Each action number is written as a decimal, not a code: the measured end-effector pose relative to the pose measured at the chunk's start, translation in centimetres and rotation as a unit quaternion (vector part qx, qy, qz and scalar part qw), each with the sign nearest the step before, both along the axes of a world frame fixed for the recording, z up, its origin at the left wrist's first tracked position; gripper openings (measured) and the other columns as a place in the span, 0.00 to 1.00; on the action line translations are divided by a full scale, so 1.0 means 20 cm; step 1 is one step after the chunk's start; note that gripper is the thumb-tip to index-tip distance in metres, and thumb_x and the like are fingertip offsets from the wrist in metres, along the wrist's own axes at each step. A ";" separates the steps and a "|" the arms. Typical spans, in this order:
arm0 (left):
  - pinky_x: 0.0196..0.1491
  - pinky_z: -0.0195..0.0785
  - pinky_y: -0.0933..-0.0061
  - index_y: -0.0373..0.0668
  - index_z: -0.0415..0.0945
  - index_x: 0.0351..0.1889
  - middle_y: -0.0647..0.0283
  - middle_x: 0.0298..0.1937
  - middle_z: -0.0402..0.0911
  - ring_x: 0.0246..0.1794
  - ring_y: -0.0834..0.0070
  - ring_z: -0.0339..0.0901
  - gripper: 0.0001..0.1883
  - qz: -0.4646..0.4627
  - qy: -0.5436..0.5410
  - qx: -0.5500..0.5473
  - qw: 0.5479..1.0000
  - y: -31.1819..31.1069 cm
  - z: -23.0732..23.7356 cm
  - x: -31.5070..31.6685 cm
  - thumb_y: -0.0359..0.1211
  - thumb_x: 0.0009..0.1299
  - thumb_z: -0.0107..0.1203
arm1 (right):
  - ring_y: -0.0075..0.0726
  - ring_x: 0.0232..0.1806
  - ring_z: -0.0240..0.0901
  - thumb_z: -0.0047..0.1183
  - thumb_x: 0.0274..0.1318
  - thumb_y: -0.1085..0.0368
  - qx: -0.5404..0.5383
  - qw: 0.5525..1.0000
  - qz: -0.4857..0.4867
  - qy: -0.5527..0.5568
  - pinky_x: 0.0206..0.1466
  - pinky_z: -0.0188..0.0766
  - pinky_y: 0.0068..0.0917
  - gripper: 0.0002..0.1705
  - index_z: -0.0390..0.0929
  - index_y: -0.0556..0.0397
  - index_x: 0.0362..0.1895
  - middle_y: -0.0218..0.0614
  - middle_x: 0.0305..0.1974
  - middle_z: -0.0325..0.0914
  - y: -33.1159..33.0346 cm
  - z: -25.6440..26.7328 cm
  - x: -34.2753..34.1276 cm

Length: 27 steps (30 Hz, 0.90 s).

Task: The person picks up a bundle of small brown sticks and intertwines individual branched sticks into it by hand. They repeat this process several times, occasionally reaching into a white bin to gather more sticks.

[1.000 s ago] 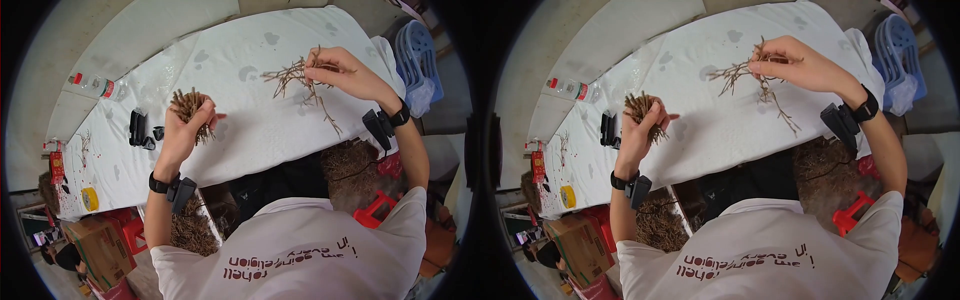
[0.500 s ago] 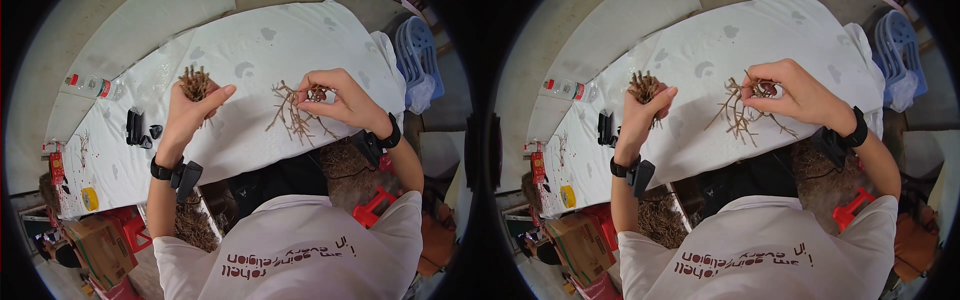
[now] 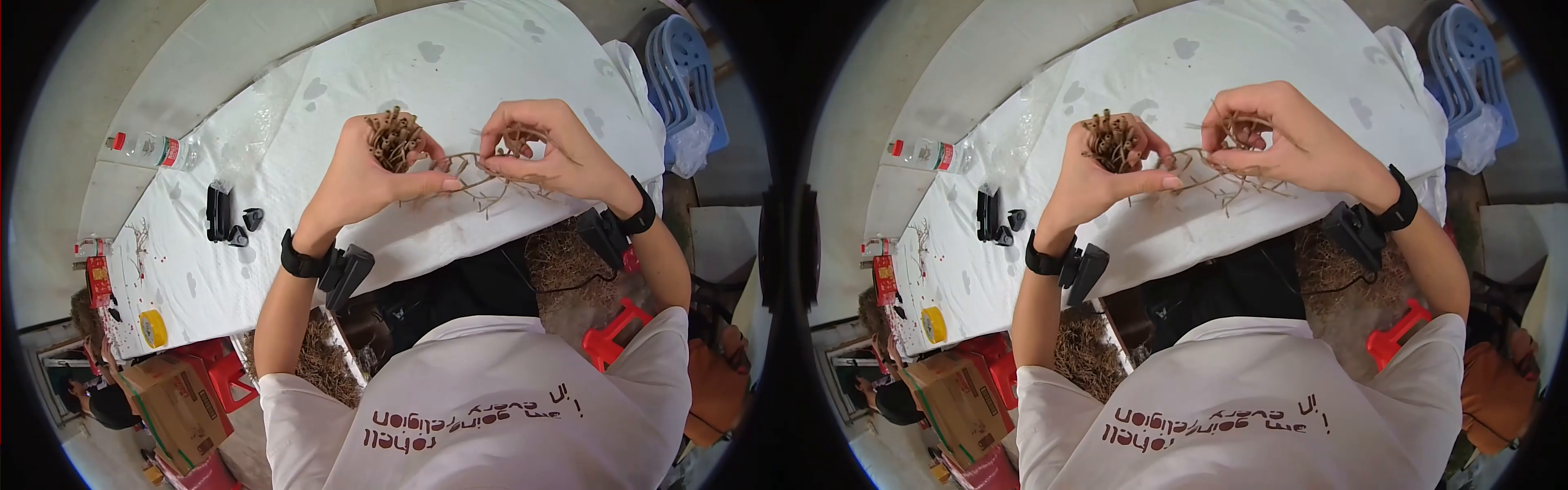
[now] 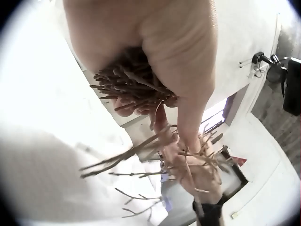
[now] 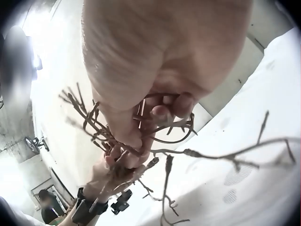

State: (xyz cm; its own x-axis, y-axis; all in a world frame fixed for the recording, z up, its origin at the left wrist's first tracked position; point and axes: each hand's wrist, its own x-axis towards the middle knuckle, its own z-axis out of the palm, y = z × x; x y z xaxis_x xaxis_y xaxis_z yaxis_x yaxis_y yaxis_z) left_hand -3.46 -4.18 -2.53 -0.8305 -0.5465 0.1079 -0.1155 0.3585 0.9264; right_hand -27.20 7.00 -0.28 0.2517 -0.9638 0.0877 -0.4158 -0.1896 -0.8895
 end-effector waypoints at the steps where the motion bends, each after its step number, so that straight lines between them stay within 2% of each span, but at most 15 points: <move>1: 0.31 0.63 0.80 0.42 0.68 0.22 0.67 0.27 0.78 0.28 0.84 0.71 0.21 -0.001 -0.006 0.029 1.000 0.00 0.01 0.01 0.27 0.53 0.77 | 0.18 0.35 0.74 0.61 0.58 0.72 0.007 1.000 -0.020 0.004 0.37 0.67 0.19 0.05 0.82 0.58 0.39 0.28 0.34 0.83 0.00 0.00 -0.01; 3: 0.33 0.67 0.79 0.43 0.66 0.23 0.66 0.29 0.79 0.30 0.82 0.74 0.22 -0.002 -0.016 0.088 0.996 0.01 0.02 0.02 0.26 0.56 0.76 | 0.18 0.36 0.74 0.61 0.59 0.72 0.016 1.000 -0.016 -0.005 0.37 0.67 0.18 0.06 0.82 0.58 0.40 0.28 0.34 0.83 -0.01 -0.01 -0.01; 7: 0.31 0.65 0.82 0.40 0.71 0.24 0.70 0.25 0.77 0.26 0.86 0.72 0.17 0.026 0.053 0.109 0.992 0.01 -0.03 0.02 0.29 0.58 0.75 | 0.18 0.37 0.76 0.60 0.61 0.72 0.040 0.999 0.006 -0.021 0.39 0.70 0.18 0.07 0.83 0.59 0.43 0.29 0.35 0.83 -0.02 -0.05 0.00; 10: 0.31 0.66 0.81 0.41 0.70 0.24 0.70 0.25 0.78 0.26 0.85 0.73 0.18 0.038 0.060 0.146 0.987 0.03 -0.03 0.02 0.28 0.59 0.74 | 0.19 0.37 0.77 0.59 0.62 0.72 0.053 0.998 0.026 -0.019 0.41 0.72 0.18 0.07 0.83 0.60 0.44 0.30 0.35 0.83 -0.02 -0.05 0.01; 14: 0.30 0.67 0.80 0.41 0.71 0.24 0.68 0.27 0.80 0.27 0.83 0.76 0.16 0.044 0.088 0.216 0.971 0.05 -0.04 0.03 0.28 0.62 0.72 | 0.20 0.38 0.79 0.58 0.64 0.72 0.068 0.992 0.044 -0.095 0.43 0.74 0.19 0.07 0.82 0.63 0.43 0.33 0.35 0.84 -0.03 -0.06 0.05; 16: 0.30 0.67 0.80 0.41 0.71 0.24 0.67 0.27 0.81 0.27 0.83 0.77 0.16 0.045 0.099 0.242 0.964 0.06 -0.03 0.04 0.29 0.63 0.71 | 0.21 0.37 0.79 0.59 0.63 0.70 0.082 0.984 0.009 -0.160 0.41 0.74 0.19 0.08 0.82 0.64 0.42 0.34 0.34 0.83 -0.04 -0.08 0.08; 17: 0.29 0.67 0.81 0.40 0.73 0.25 0.66 0.28 0.82 0.27 0.83 0.78 0.15 0.063 0.064 0.262 0.961 0.06 -0.01 0.04 0.30 0.64 0.71 | 0.21 0.36 0.80 0.60 0.63 0.70 0.089 0.977 -0.008 -0.192 0.40 0.75 0.19 0.08 0.82 0.64 0.42 0.35 0.34 0.83 -0.04 -0.09 0.09; 19: 0.28 0.67 0.81 0.40 0.76 0.26 0.64 0.29 0.84 0.28 0.82 0.80 0.14 0.101 -0.005 0.299 0.949 0.07 0.02 0.05 0.33 0.66 0.70 | 0.21 0.35 0.80 0.61 0.62 0.70 0.095 0.981 -0.017 -0.168 0.39 0.74 0.19 0.09 0.82 0.65 0.41 0.35 0.33 0.83 -0.05 -0.09 0.10; 22: 0.26 0.66 0.81 0.39 0.78 0.28 0.62 0.30 0.85 0.27 0.82 0.80 0.13 0.117 -0.023 0.305 0.945 0.11 0.02 0.04 0.35 0.66 0.70 | 0.20 0.34 0.80 0.63 0.61 0.69 0.108 0.986 -0.032 -0.121 0.37 0.74 0.17 0.10 0.82 0.65 0.40 0.35 0.32 0.83 -0.06 -0.11 0.13; 25: 0.26 0.65 0.81 0.38 0.80 0.30 0.62 0.29 0.85 0.26 0.83 0.79 0.12 0.133 -0.022 0.309 0.942 0.17 0.00 0.02 0.35 0.66 0.71 | 0.19 0.31 0.78 0.64 0.60 0.69 -0.032 0.995 -0.090 -0.013 0.35 0.72 0.16 0.10 0.81 0.65 0.38 0.33 0.30 0.82 -0.04 -0.13 0.19; 27: 0.26 0.65 0.82 0.38 0.81 0.31 0.64 0.28 0.84 0.26 0.85 0.78 0.11 0.145 0.001 0.311 0.939 0.20 -0.03 0.01 0.34 0.64 0.72 | 0.18 0.31 0.78 0.64 0.60 0.69 -0.036 0.994 -0.101 -0.018 0.35 0.72 0.16 0.10 0.81 0.66 0.38 0.33 0.29 0.82 -0.04 -0.14 0.23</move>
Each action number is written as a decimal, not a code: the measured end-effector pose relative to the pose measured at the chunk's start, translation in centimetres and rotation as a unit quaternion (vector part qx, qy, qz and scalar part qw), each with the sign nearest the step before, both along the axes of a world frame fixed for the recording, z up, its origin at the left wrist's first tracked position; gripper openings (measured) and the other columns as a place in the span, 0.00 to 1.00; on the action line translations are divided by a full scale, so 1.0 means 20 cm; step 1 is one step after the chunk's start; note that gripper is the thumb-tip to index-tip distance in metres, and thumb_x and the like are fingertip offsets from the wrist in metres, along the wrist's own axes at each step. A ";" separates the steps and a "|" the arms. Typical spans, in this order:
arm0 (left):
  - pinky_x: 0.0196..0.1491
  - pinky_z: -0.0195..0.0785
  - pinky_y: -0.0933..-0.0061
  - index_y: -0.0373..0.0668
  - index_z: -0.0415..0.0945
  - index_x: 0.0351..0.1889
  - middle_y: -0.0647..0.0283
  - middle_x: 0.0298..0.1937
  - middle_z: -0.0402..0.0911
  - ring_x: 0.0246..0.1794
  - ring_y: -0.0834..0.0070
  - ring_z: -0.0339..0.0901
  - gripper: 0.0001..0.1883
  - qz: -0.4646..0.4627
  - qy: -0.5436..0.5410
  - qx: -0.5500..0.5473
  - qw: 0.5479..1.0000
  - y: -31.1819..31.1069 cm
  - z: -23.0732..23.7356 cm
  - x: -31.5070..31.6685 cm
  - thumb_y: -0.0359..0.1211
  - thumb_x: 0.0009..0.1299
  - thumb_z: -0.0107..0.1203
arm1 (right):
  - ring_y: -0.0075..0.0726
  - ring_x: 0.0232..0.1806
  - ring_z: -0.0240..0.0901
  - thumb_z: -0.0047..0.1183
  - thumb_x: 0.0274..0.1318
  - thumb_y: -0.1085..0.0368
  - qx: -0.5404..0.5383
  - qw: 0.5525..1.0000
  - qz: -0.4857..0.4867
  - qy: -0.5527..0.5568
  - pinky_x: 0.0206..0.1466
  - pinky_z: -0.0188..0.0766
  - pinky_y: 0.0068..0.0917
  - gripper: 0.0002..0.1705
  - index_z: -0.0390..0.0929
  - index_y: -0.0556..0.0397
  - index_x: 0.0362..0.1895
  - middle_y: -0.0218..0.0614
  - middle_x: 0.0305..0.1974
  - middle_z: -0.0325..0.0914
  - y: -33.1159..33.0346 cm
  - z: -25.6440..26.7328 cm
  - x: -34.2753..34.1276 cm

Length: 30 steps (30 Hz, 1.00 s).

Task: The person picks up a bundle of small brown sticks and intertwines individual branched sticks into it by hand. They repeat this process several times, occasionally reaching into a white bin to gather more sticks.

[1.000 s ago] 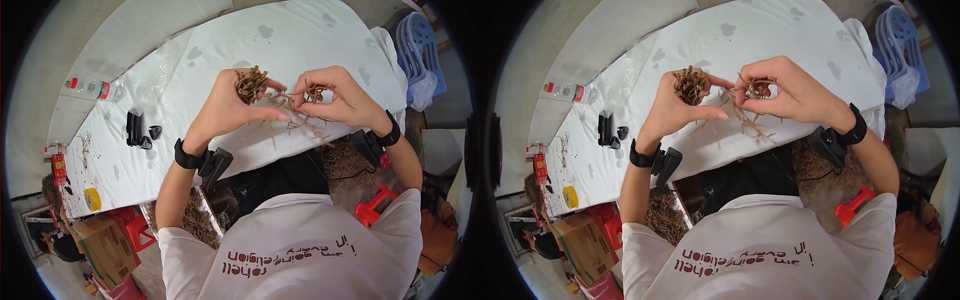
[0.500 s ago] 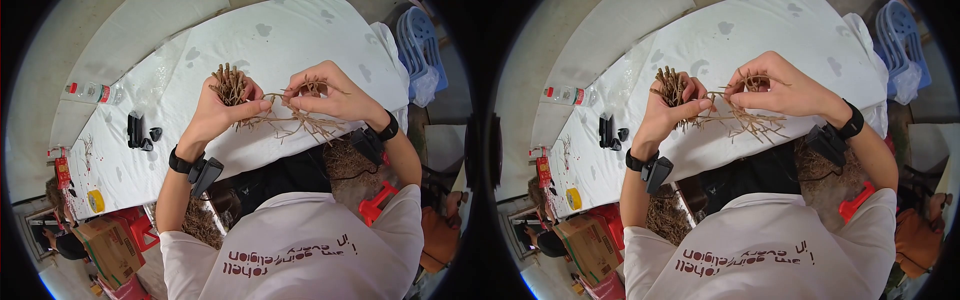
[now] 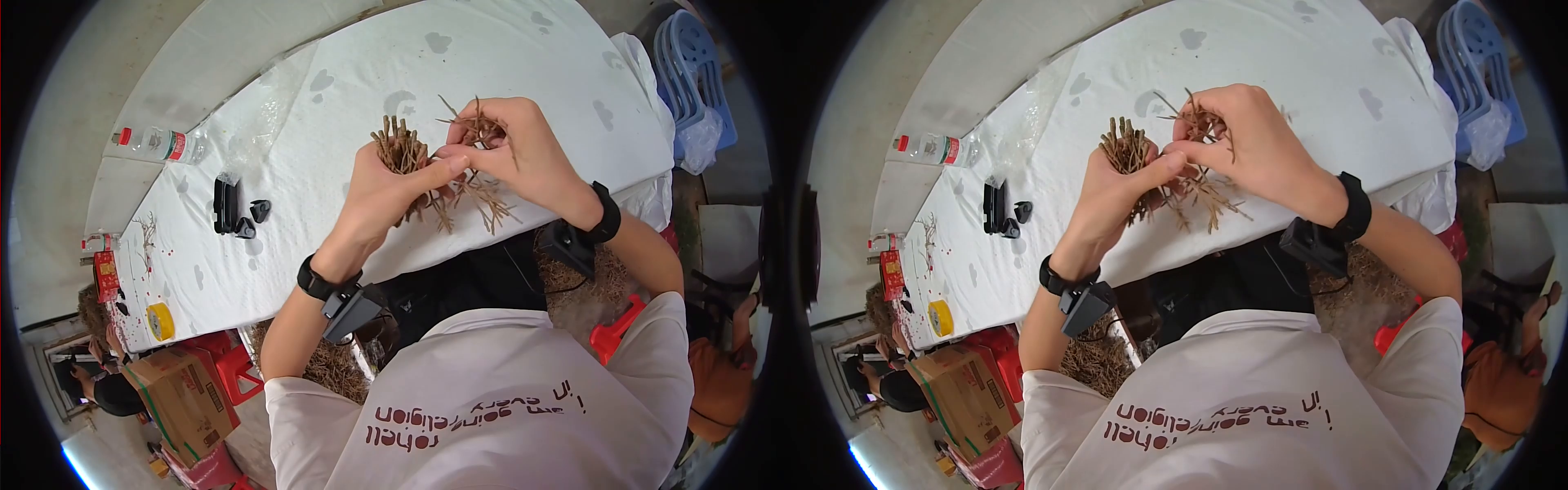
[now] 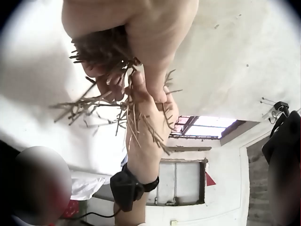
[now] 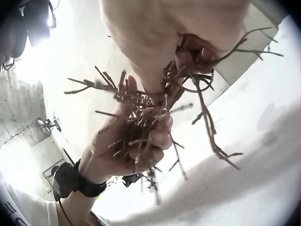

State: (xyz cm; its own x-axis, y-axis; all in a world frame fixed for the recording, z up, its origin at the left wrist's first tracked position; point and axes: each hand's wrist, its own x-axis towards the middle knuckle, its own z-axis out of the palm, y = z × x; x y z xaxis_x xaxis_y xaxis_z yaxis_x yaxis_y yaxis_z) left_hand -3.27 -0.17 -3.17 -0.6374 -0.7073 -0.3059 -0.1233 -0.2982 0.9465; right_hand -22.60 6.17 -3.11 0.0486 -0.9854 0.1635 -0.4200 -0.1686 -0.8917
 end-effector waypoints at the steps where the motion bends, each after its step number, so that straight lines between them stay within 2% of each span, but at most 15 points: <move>1: 0.26 0.65 0.82 0.38 0.81 0.31 0.64 0.28 0.84 0.26 0.85 0.78 0.11 0.000 -0.001 0.000 1.000 0.00 -0.01 0.00 0.34 0.64 0.72 | 0.18 0.31 0.77 0.64 0.59 0.70 -0.004 1.000 -0.013 -0.005 0.35 0.72 0.16 0.10 0.81 0.66 0.38 0.33 0.29 0.82 0.00 0.00 0.01; 5: 0.28 0.66 0.82 0.38 0.78 0.29 0.66 0.27 0.82 0.27 0.86 0.77 0.13 0.036 0.010 -0.021 0.999 0.00 -0.05 0.01 0.31 0.61 0.74 | 0.16 0.30 0.75 0.65 0.59 0.70 0.009 0.999 -0.017 -0.030 0.34 0.70 0.16 0.09 0.81 0.65 0.37 0.31 0.29 0.81 0.00 0.01 0.02; 7: 0.28 0.67 0.82 0.38 0.75 0.28 0.68 0.25 0.81 0.27 0.86 0.77 0.14 0.033 0.008 -0.104 0.994 0.00 -0.08 0.02 0.29 0.60 0.74 | 0.16 0.29 0.74 0.65 0.59 0.70 0.018 0.999 -0.015 -0.040 0.33 0.70 0.16 0.09 0.81 0.65 0.36 0.31 0.29 0.81 0.00 0.02 0.00; 9: 0.29 0.67 0.82 0.38 0.74 0.27 0.69 0.25 0.80 0.27 0.86 0.77 0.15 0.030 0.007 -0.147 0.989 -0.01 -0.07 0.04 0.28 0.60 0.75 | 0.15 0.30 0.73 0.65 0.59 0.70 0.066 0.995 0.048 -0.062 0.33 0.69 0.16 0.08 0.82 0.64 0.37 0.30 0.29 0.81 -0.01 0.02 -0.05; 12: 0.29 0.68 0.80 0.39 0.70 0.27 0.68 0.24 0.79 0.28 0.84 0.78 0.18 -0.037 -0.030 -0.273 0.961 -0.03 -0.03 0.07 0.28 0.59 0.74 | 0.15 0.30 0.72 0.65 0.58 0.70 0.115 0.986 0.093 -0.072 0.33 0.67 0.16 0.08 0.83 0.63 0.37 0.29 0.28 0.81 0.00 0.04 -0.07; 15: 0.29 0.70 0.79 0.39 0.70 0.27 0.66 0.25 0.81 0.28 0.83 0.79 0.16 -0.090 -0.028 -0.215 0.972 -0.04 0.01 0.10 0.28 0.61 0.73 | 0.16 0.29 0.71 0.65 0.58 0.69 0.166 0.976 0.120 -0.069 0.33 0.67 0.17 0.07 0.84 0.62 0.37 0.29 0.28 0.81 0.01 0.07 -0.08; 16: 0.29 0.70 0.78 0.38 0.71 0.27 0.64 0.25 0.82 0.28 0.83 0.80 0.16 -0.116 -0.026 -0.186 0.975 -0.05 0.03 0.12 0.28 0.63 0.72 | 0.16 0.29 0.70 0.65 0.58 0.69 0.140 0.979 0.142 -0.036 0.32 0.66 0.17 0.08 0.84 0.62 0.36 0.29 0.27 0.81 0.01 0.08 -0.09; 19: 0.29 0.72 0.77 0.40 0.70 0.27 0.61 0.28 0.85 0.29 0.81 0.82 0.15 -0.095 -0.023 -0.142 0.985 -0.10 0.06 0.14 0.28 0.66 0.69 | 0.16 0.28 0.69 0.66 0.57 0.68 0.086 0.978 0.188 0.031 0.32 0.65 0.17 0.08 0.85 0.62 0.35 0.29 0.27 0.81 0.01 0.09 -0.10; 21: 0.29 0.72 0.76 0.40 0.69 0.27 0.59 0.29 0.86 0.29 0.80 0.82 0.15 -0.085 -0.022 -0.120 0.989 -0.16 0.07 0.17 0.28 0.67 0.68 | 0.15 0.27 0.67 0.67 0.56 0.67 0.084 0.980 0.183 0.009 0.30 0.62 0.16 0.09 0.85 0.61 0.34 0.28 0.27 0.80 0.03 0.10 -0.09; 24: 0.32 0.75 0.76 0.42 0.66 0.26 0.55 0.33 0.88 0.33 0.77 0.85 0.15 0.018 0.031 -0.100 0.994 -0.25 0.07 0.22 0.28 0.71 0.64 | 0.14 0.27 0.66 0.68 0.55 0.67 0.106 0.978 0.177 -0.022 0.29 0.60 0.16 0.08 0.85 0.61 0.32 0.28 0.26 0.80 0.05 0.14 -0.07; 26: 0.33 0.75 0.76 0.43 0.65 0.26 0.55 0.33 0.88 0.35 0.76 0.85 0.16 0.006 0.051 -0.128 0.990 -0.25 0.03 0.21 0.28 0.71 0.63 | 0.13 0.26 0.66 0.69 0.54 0.68 0.150 0.972 0.168 -0.062 0.29 0.59 0.16 0.08 0.84 0.60 0.32 0.27 0.26 0.80 0.05 0.17 -0.06; 28: 0.36 0.76 0.77 0.45 0.64 0.25 0.54 0.33 0.88 0.38 0.75 0.86 0.17 -0.020 0.092 -0.183 0.979 -0.23 -0.01 0.19 0.28 0.71 0.63 | 0.13 0.26 0.66 0.69 0.54 0.69 0.139 0.975 0.162 -0.068 0.29 0.59 0.16 0.08 0.84 0.60 0.31 0.27 0.26 0.80 0.05 0.16 -0.06; 30: 0.38 0.76 0.77 0.45 0.64 0.25 0.54 0.33 0.87 0.39 0.74 0.86 0.17 -0.039 0.093 -0.160 0.982 -0.19 -0.03 0.16 0.27 0.70 0.63 | 0.12 0.26 0.66 0.68 0.53 0.69 0.120 0.979 0.148 -0.076 0.29 0.59 0.16 0.07 0.83 0.59 0.30 0.26 0.25 0.80 0.04 0.14 -0.06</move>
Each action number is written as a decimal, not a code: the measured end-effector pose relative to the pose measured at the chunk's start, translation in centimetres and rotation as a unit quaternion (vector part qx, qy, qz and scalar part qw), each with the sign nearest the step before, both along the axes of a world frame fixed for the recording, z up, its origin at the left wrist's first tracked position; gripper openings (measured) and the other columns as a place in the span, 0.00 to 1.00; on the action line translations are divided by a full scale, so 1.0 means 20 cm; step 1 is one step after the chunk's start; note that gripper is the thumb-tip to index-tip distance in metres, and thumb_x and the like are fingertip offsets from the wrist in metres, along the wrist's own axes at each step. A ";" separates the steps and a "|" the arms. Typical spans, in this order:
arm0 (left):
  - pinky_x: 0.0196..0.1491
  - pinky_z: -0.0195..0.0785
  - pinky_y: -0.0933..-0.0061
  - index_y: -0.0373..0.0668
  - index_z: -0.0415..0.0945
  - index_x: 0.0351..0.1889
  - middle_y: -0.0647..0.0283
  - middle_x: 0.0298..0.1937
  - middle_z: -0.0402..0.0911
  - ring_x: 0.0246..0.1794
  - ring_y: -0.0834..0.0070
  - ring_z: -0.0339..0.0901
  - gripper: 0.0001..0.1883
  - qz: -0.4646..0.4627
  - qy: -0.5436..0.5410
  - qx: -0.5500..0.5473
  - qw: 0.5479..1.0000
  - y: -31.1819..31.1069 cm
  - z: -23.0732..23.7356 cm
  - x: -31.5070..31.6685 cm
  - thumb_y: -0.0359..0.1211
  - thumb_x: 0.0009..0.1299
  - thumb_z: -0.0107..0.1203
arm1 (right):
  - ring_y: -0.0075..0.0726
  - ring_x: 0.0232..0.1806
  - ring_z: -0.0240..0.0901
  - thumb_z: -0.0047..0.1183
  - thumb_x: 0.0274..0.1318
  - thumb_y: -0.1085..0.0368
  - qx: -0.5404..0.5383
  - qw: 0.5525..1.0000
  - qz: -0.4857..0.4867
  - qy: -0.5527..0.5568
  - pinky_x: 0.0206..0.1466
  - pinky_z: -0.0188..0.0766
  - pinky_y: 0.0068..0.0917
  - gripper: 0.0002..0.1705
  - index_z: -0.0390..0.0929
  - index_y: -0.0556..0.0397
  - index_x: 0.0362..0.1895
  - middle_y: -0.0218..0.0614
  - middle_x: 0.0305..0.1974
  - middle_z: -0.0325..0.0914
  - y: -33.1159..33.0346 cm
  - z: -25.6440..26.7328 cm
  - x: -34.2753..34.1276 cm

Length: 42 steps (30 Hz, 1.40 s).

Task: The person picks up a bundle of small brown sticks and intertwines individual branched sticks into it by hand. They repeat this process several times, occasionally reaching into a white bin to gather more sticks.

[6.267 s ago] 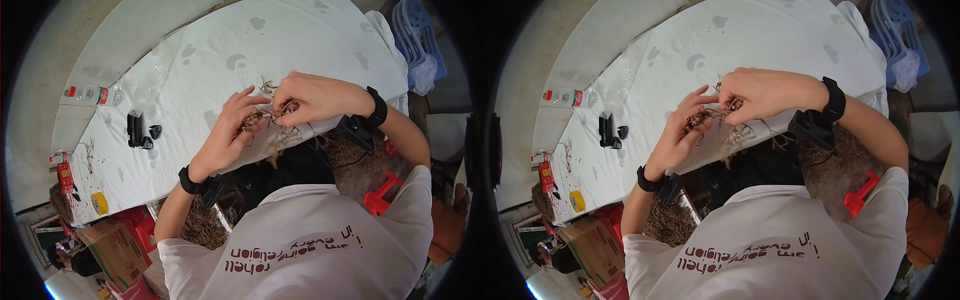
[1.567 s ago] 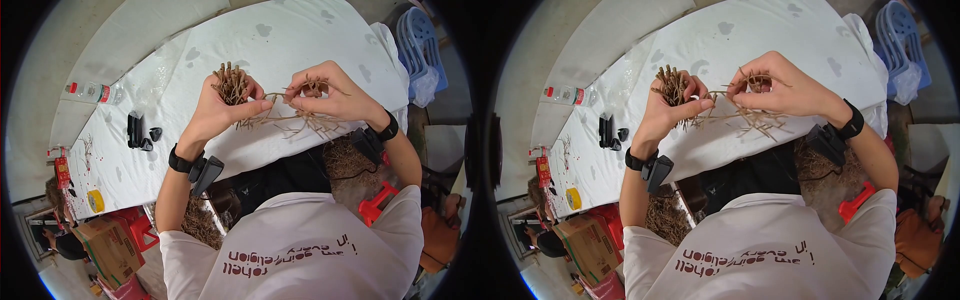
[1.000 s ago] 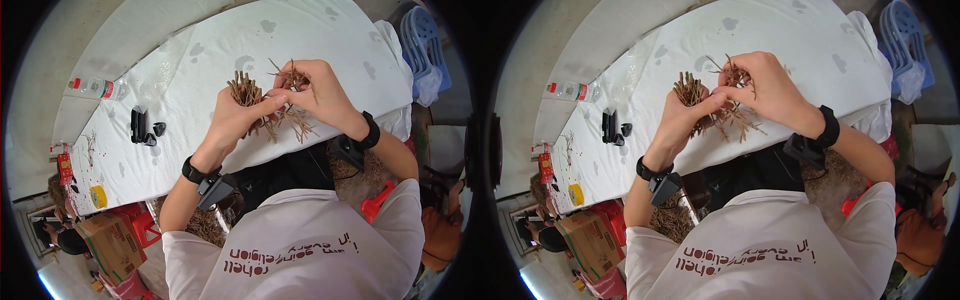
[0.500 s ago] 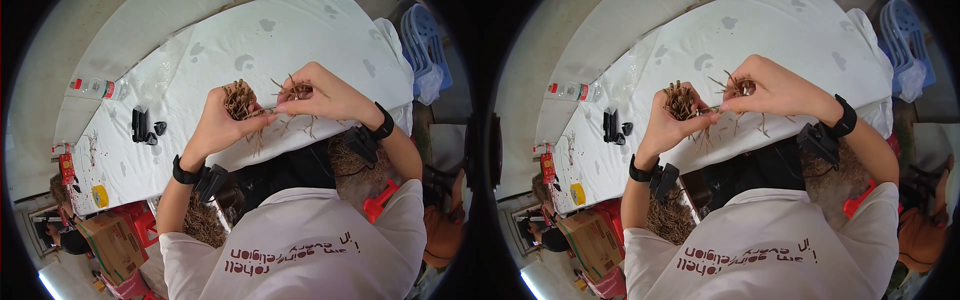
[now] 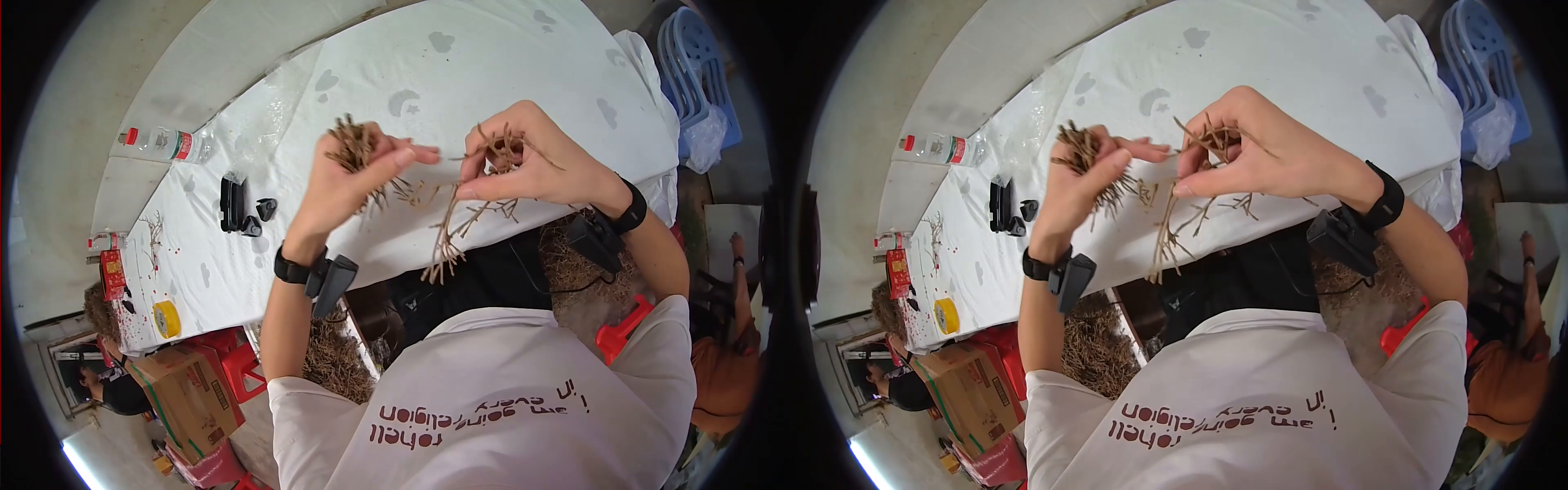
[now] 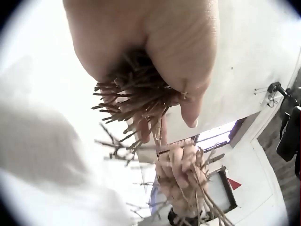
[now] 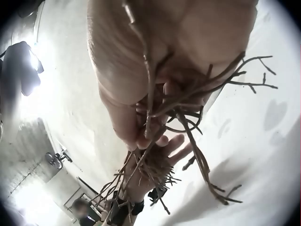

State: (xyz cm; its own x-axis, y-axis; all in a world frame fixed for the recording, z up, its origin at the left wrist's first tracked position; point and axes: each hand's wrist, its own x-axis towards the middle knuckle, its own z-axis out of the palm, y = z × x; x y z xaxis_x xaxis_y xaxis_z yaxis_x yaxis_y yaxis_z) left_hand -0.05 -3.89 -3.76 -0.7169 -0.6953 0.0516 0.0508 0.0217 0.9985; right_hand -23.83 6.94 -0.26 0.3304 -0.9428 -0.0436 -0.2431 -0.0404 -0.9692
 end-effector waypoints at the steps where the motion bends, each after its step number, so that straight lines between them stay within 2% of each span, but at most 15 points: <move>1: 0.40 0.76 0.77 0.45 0.63 0.25 0.55 0.32 0.87 0.41 0.74 0.86 0.17 -0.021 -0.002 0.022 1.000 0.03 -0.01 -0.01 0.27 0.70 0.64 | 0.12 0.26 0.66 0.68 0.53 0.69 0.000 1.000 0.000 0.001 0.29 0.59 0.16 0.07 0.83 0.59 0.30 0.26 0.25 0.80 0.00 -0.01 0.00; 5: 0.41 0.76 0.78 0.45 0.62 0.25 0.56 0.31 0.85 0.42 0.74 0.86 0.18 -0.026 -0.007 0.090 0.996 0.12 -0.02 -0.04 0.25 0.69 0.64 | 0.12 0.26 0.66 0.67 0.53 0.70 -0.053 0.997 -0.053 -0.030 0.29 0.60 0.15 0.07 0.82 0.60 0.30 0.26 0.24 0.79 -0.02 -0.06 0.01; 11: 0.40 0.75 0.78 0.44 0.62 0.25 0.58 0.31 0.84 0.42 0.75 0.85 0.19 -0.032 -0.077 0.116 0.990 0.18 0.01 -0.05 0.23 0.67 0.65 | 0.14 0.26 0.68 0.65 0.55 0.70 -0.110 0.990 -0.073 0.052 0.30 0.62 0.17 0.07 0.81 0.62 0.32 0.28 0.24 0.79 0.00 -0.08 0.05; 15: 0.37 0.73 0.78 0.43 0.62 0.26 0.59 0.30 0.82 0.38 0.78 0.83 0.18 0.040 -0.045 0.104 0.993 0.21 0.01 -0.07 0.23 0.68 0.64 | 0.15 0.24 0.68 0.64 0.57 0.69 -0.136 0.984 -0.084 0.080 0.28 0.63 0.18 0.08 0.82 0.62 0.33 0.30 0.23 0.80 -0.01 -0.12 0.05; 19: 0.33 0.68 0.79 0.41 0.64 0.27 0.65 0.28 0.80 0.29 0.82 0.76 0.16 0.093 -0.017 0.058 0.994 0.22 -0.02 -0.04 0.23 0.70 0.62 | 0.17 0.20 0.67 0.63 0.58 0.68 -0.144 0.981 -0.068 0.114 0.26 0.62 0.19 0.08 0.82 0.63 0.33 0.33 0.21 0.80 0.00 -0.11 0.05; 22: 0.29 0.62 0.77 0.39 0.65 0.29 0.65 0.23 0.77 0.24 0.83 0.65 0.13 0.063 -0.111 -0.132 0.983 0.21 0.01 0.00 0.23 0.71 0.59 | 0.19 0.18 0.67 0.62 0.59 0.68 -0.121 0.985 -0.038 0.118 0.24 0.62 0.20 0.09 0.82 0.63 0.33 0.34 0.20 0.80 0.03 -0.07 0.06; 23: 0.29 0.62 0.77 0.39 0.65 0.29 0.65 0.23 0.77 0.24 0.83 0.65 0.13 0.063 -0.112 -0.132 0.983 0.21 0.02 0.02 0.23 0.71 0.59 | 0.20 0.17 0.66 0.62 0.59 0.68 -0.101 0.989 -0.017 0.106 0.23 0.61 0.21 0.09 0.82 0.63 0.33 0.35 0.19 0.79 0.04 -0.06 0.07; 26: 0.28 0.60 0.75 0.37 0.67 0.31 0.60 0.21 0.74 0.22 0.80 0.62 0.09 -0.048 -0.158 -0.203 0.965 0.21 0.09 0.06 0.20 0.67 0.58 | 0.23 0.15 0.65 0.62 0.59 0.67 -0.070 0.993 0.017 0.096 0.22 0.61 0.23 0.10 0.81 0.63 0.32 0.36 0.18 0.78 0.06 -0.01 0.06; 30: 0.28 0.61 0.74 0.36 0.68 0.32 0.57 0.20 0.71 0.19 0.74 0.63 0.09 -0.138 -0.177 -0.195 0.955 0.21 0.15 0.09 0.18 0.61 0.57 | 0.27 0.14 0.65 0.62 0.59 0.67 -0.056 0.990 0.058 0.112 0.22 0.59 0.25 0.10 0.81 0.63 0.31 0.37 0.17 0.77 0.08 0.01 0.05; 34: 0.27 0.61 0.74 0.35 0.69 0.34 0.56 0.21 0.73 0.19 0.68 0.64 0.10 -0.185 -0.149 -0.209 0.949 0.24 0.18 0.13 0.17 0.57 0.56 | 0.29 0.15 0.65 0.63 0.58 0.66 -0.083 0.983 0.085 0.139 0.23 0.59 0.28 0.11 0.80 0.63 0.30 0.39 0.17 0.76 0.09 0.02 0.06; 37: 0.27 0.60 0.76 0.35 0.69 0.36 0.60 0.22 0.73 0.19 0.73 0.65 0.10 -0.210 -0.173 -0.230 0.935 0.20 0.19 0.20 0.17 0.59 0.58 | 0.30 0.17 0.66 0.63 0.57 0.66 -0.109 0.980 0.104 0.132 0.24 0.60 0.28 0.11 0.79 0.63 0.30 0.40 0.17 0.75 0.08 0.01 0.01; 39: 0.27 0.60 0.78 0.36 0.70 0.37 0.61 0.22 0.74 0.20 0.76 0.65 0.10 -0.225 -0.184 -0.242 0.926 0.14 0.21 0.33 0.18 0.61 0.58 | 0.25 0.21 0.68 0.63 0.59 0.66 -0.220 0.922 0.048 0.314 0.27 0.63 0.24 0.11 0.79 0.62 0.30 0.36 0.20 0.76 0.06 -0.02 -0.15; 40: 0.28 0.59 0.80 0.37 0.70 0.38 0.66 0.23 0.73 0.21 0.81 0.65 0.10 -0.124 -0.260 -0.177 0.941 0.09 0.21 0.47 0.19 0.62 0.60 | 0.25 0.21 0.68 0.63 0.59 0.66 -0.218 0.923 0.045 0.314 0.27 0.63 0.24 0.11 0.79 0.62 0.30 0.36 0.20 0.76 0.06 -0.03 -0.17; 41: 0.29 0.59 0.83 0.38 0.71 0.40 0.70 0.23 0.72 0.23 0.86 0.65 0.11 -0.021 -0.331 -0.108 0.937 0.07 0.21 0.53 0.21 0.64 0.61 | 0.23 0.22 0.69 0.63 0.60 0.66 -0.195 0.950 -0.026 0.243 0.29 0.64 0.23 0.11 0.79 0.61 0.31 0.34 0.21 0.77 0.06 -0.06 -0.20; 42: 0.29 0.59 0.83 0.38 0.71 0.40 0.70 0.23 0.72 0.23 0.86 0.65 0.11 -0.022 -0.328 -0.109 0.938 0.08 0.19 0.52 0.21 0.64 0.61 | 0.21 0.23 0.70 0.63 0.61 0.65 -0.171 0.966 -0.095 0.171 0.30 0.65 0.22 0.11 0.80 0.61 0.32 0.33 0.23 0.78 0.07 -0.07 -0.22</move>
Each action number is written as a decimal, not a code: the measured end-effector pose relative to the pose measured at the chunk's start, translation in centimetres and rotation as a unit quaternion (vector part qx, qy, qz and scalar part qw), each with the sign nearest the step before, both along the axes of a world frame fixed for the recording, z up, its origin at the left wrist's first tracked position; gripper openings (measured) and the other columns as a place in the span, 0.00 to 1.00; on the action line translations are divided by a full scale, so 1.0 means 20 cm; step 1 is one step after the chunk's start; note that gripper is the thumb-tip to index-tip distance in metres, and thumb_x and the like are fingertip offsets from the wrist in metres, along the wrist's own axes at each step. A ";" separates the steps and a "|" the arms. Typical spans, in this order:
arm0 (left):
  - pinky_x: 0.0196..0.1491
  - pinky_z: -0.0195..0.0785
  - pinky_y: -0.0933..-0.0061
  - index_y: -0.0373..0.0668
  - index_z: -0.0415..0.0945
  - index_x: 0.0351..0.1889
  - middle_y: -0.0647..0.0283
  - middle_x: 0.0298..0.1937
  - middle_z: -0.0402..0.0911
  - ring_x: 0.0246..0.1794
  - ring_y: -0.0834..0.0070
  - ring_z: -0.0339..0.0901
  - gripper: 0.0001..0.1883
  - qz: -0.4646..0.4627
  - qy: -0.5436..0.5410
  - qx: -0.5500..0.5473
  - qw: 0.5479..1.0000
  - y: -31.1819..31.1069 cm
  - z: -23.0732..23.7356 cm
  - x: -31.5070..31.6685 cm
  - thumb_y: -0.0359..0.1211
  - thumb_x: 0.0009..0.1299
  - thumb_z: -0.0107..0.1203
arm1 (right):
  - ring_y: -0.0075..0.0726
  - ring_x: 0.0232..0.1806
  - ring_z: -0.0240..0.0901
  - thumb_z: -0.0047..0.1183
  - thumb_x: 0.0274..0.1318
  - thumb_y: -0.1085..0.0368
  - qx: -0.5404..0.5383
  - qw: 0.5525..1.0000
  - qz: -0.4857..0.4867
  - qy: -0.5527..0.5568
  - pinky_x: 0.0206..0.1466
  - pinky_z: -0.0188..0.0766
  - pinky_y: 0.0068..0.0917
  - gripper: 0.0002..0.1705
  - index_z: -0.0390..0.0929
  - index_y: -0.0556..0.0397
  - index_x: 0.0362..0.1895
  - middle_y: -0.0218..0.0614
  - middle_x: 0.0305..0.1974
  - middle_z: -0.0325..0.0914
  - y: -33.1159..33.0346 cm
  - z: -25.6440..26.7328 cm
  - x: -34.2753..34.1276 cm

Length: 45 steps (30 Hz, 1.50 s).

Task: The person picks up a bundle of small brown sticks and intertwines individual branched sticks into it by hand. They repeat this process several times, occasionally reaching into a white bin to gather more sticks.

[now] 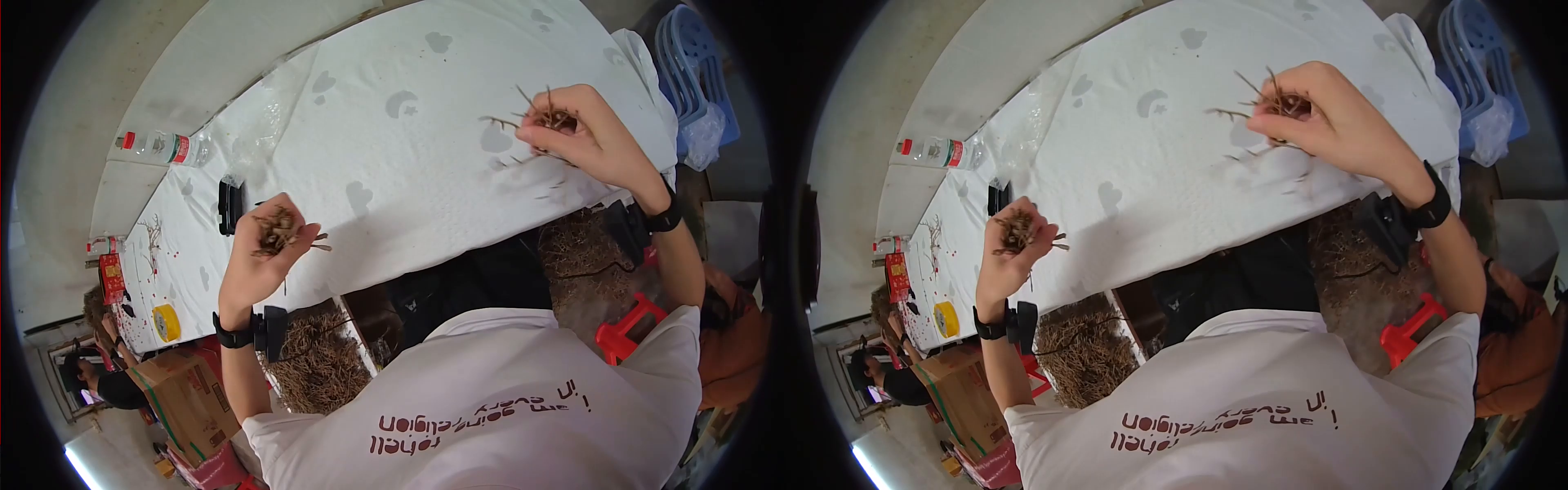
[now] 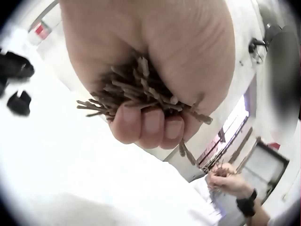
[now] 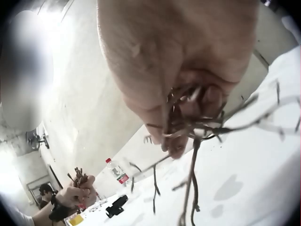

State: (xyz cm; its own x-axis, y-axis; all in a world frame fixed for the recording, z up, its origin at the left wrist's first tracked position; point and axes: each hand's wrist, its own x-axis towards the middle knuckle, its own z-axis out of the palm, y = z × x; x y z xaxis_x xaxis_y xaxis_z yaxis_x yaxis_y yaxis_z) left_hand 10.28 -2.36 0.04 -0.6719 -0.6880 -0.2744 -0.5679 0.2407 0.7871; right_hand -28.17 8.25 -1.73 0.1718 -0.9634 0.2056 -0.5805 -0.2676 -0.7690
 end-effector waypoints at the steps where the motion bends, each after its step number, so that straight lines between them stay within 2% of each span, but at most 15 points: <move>1: 0.29 0.58 0.83 0.38 0.72 0.40 0.72 0.23 0.71 0.23 0.88 0.64 0.11 0.025 0.063 0.006 0.998 0.01 -0.02 -0.03 0.22 0.65 0.63 | 0.19 0.25 0.71 0.62 0.63 0.65 0.004 0.995 -0.056 -0.086 0.31 0.67 0.20 0.10 0.80 0.60 0.33 0.31 0.24 0.78 -0.01 0.00 -0.02; 3: 0.29 0.57 0.85 0.38 0.73 0.39 0.76 0.24 0.69 0.25 0.91 0.63 0.11 0.077 0.182 0.023 0.980 0.06 -0.05 -0.09 0.24 0.66 0.66 | 0.18 0.26 0.72 0.62 0.63 0.65 0.017 0.995 -0.048 -0.084 0.32 0.67 0.19 0.10 0.80 0.60 0.34 0.29 0.25 0.78 -0.04 0.01 0.02; 8: 0.28 0.59 0.84 0.37 0.74 0.34 0.74 0.22 0.71 0.23 0.90 0.64 0.11 0.053 0.154 -0.027 0.986 0.06 -0.03 -0.25 0.25 0.64 0.68 | 0.17 0.27 0.75 0.61 0.64 0.66 0.097 0.990 -0.008 -0.101 0.34 0.69 0.16 0.09 0.80 0.60 0.35 0.28 0.27 0.79 -0.09 0.03 0.12; 11: 0.28 0.61 0.84 0.36 0.76 0.29 0.72 0.22 0.75 0.22 0.89 0.67 0.13 0.070 0.088 -0.092 0.989 0.06 0.00 -0.31 0.29 0.63 0.71 | 0.17 0.28 0.76 0.60 0.64 0.67 0.133 0.985 0.002 -0.112 0.34 0.69 0.16 0.08 0.80 0.61 0.35 0.29 0.27 0.79 -0.10 0.02 0.14; 15: 0.28 0.63 0.83 0.35 0.77 0.28 0.70 0.22 0.77 0.23 0.88 0.69 0.14 0.099 0.153 -0.101 0.978 0.03 -0.01 -0.36 0.32 0.62 0.73 | 0.17 0.27 0.76 0.60 0.63 0.68 0.155 0.981 0.007 -0.119 0.33 0.68 0.16 0.08 0.79 0.61 0.34 0.29 0.26 0.79 -0.10 0.00 0.16; 20: 0.28 0.64 0.81 0.36 0.77 0.28 0.70 0.22 0.77 0.22 0.87 0.70 0.15 0.082 0.123 -0.135 0.980 -0.14 -0.01 -0.41 0.34 0.61 0.74 | 0.15 0.26 0.70 0.64 0.58 0.69 0.143 0.980 0.060 -0.126 0.29 0.63 0.16 0.08 0.79 0.60 0.33 0.27 0.26 0.79 -0.09 0.05 0.18; 23: 0.28 0.65 0.79 0.37 0.77 0.28 0.70 0.24 0.78 0.23 0.86 0.71 0.14 0.120 0.180 0.043 0.975 -0.31 -0.02 -0.44 0.33 0.61 0.74 | 0.14 0.26 0.67 0.65 0.55 0.70 0.126 0.984 0.096 -0.082 0.28 0.60 0.17 0.07 0.79 0.59 0.33 0.26 0.27 0.79 -0.06 0.11 0.20; 25: 0.29 0.66 0.79 0.37 0.78 0.28 0.69 0.25 0.79 0.25 0.86 0.72 0.14 0.111 0.212 0.044 0.970 -0.29 0.03 -0.49 0.33 0.61 0.74 | 0.13 0.26 0.63 0.66 0.53 0.71 0.114 0.985 0.127 -0.009 0.28 0.57 0.17 0.07 0.79 0.59 0.32 0.25 0.27 0.79 -0.05 0.14 0.22; 28: 0.32 0.69 0.79 0.37 0.79 0.29 0.69 0.27 0.81 0.27 0.84 0.75 0.13 0.093 0.273 0.048 0.956 -0.21 0.05 -0.61 0.32 0.61 0.73 | 0.13 0.26 0.62 0.66 0.52 0.72 0.101 0.988 0.108 -0.032 0.28 0.57 0.17 0.07 0.80 0.58 0.32 0.24 0.28 0.79 -0.06 0.12 0.22; 30: 0.38 0.73 0.78 0.35 0.81 0.34 0.66 0.31 0.83 0.33 0.82 0.79 0.14 -0.031 0.346 0.095 0.933 -0.13 0.02 -0.66 0.32 0.60 0.75 | 0.12 0.26 0.62 0.66 0.51 0.73 0.096 0.990 0.098 -0.043 0.28 0.57 0.18 0.06 0.80 0.58 0.32 0.24 0.28 0.79 -0.07 0.13 0.21; 34: 0.43 0.76 0.77 0.34 0.80 0.38 0.64 0.35 0.84 0.39 0.80 0.82 0.17 -0.065 0.265 0.183 0.944 -0.09 -0.03 -0.67 0.33 0.58 0.77 | 0.12 0.28 0.65 0.67 0.50 0.73 0.120 0.988 0.042 -0.087 0.29 0.60 0.16 0.07 0.80 0.58 0.32 0.24 0.29 0.79 -0.08 0.15 0.18; 37: 0.42 0.76 0.77 0.34 0.81 0.39 0.64 0.36 0.85 0.39 0.80 0.82 0.19 -0.067 0.264 0.173 0.946 -0.08 -0.12 -0.66 0.34 0.58 0.77 | 0.12 0.30 0.70 0.68 0.50 0.73 0.116 0.976 0.012 -0.185 0.31 0.64 0.14 0.08 0.80 0.58 0.32 0.25 0.29 0.79 -0.10 0.09 0.16; 39: 0.42 0.76 0.77 0.34 0.81 0.39 0.64 0.36 0.85 0.38 0.80 0.82 0.19 -0.067 0.262 0.167 0.948 -0.06 -0.17 -0.65 0.35 0.58 0.78 | 0.12 0.30 0.72 0.68 0.50 0.72 0.128 0.973 0.013 -0.190 0.32 0.65 0.14 0.08 0.80 0.58 0.32 0.25 0.29 0.79 -0.12 0.09 0.16; 43: 0.41 0.74 0.79 0.35 0.83 0.38 0.65 0.34 0.85 0.35 0.83 0.80 0.17 -0.066 0.357 0.205 0.909 0.00 -0.17 -0.67 0.34 0.58 0.77 | 0.14 0.30 0.74 0.69 0.52 0.68 0.166 0.968 -0.004 -0.188 0.33 0.68 0.15 0.10 0.80 0.58 0.33 0.26 0.28 0.79 -0.14 0.12 0.17; 45: 0.39 0.73 0.80 0.35 0.84 0.37 0.66 0.33 0.85 0.33 0.85 0.78 0.15 0.000 0.229 0.198 0.953 0.03 -0.04 -0.68 0.33 0.59 0.76 | 0.15 0.29 0.74 0.69 0.53 0.66 0.201 0.965 -0.026 -0.167 0.33 0.68 0.16 0.11 0.80 0.57 0.33 0.26 0.27 0.79 -0.15 0.14 0.19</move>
State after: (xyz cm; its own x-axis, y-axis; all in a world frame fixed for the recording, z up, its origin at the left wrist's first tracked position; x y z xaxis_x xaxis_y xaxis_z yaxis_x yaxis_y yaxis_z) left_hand -3.35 -1.83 -0.73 -0.7840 -0.5905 -0.1915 -0.1438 -0.1273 0.9814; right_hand -24.36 5.25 1.03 0.1092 -0.9825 -0.1509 -0.2877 0.1141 -0.9509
